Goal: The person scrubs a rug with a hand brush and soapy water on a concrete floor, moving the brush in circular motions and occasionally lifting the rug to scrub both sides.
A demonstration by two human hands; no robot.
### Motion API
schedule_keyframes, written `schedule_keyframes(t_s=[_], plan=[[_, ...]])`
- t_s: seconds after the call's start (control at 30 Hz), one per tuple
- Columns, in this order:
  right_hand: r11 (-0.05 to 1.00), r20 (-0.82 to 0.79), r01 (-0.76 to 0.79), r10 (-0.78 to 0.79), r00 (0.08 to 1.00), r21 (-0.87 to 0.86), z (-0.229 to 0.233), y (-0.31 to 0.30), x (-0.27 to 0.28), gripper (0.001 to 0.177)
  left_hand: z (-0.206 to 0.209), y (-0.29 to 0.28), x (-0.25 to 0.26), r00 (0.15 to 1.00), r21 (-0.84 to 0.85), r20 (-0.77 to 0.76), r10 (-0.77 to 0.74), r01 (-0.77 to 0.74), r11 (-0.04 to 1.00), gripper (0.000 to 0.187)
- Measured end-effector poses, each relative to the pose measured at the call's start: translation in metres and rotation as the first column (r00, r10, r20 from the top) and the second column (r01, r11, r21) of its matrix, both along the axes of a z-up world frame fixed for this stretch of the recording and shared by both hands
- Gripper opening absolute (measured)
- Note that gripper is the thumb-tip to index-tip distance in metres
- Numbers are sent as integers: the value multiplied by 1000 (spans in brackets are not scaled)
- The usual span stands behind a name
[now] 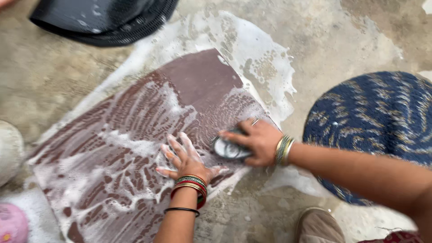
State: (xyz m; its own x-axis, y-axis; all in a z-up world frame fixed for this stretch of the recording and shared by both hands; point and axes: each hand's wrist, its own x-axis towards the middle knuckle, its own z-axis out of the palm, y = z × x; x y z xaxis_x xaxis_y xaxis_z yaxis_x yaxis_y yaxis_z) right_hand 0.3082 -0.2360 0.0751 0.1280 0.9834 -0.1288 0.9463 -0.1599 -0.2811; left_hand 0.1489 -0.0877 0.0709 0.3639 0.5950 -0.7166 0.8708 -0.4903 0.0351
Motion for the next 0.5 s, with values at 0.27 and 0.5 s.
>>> schedule_keyframes(t_s=[0.27, 0.5], plan=[[872, -66, 474, -470, 880, 118, -23, 59, 9, 102, -6, 0, 3, 1000, 0, -22, -1, 1, 1000, 162], [999, -88, 24, -22, 996, 21, -4, 0, -13, 101, -20, 3, 1, 1000, -14, 11, 12, -12, 1000, 162]])
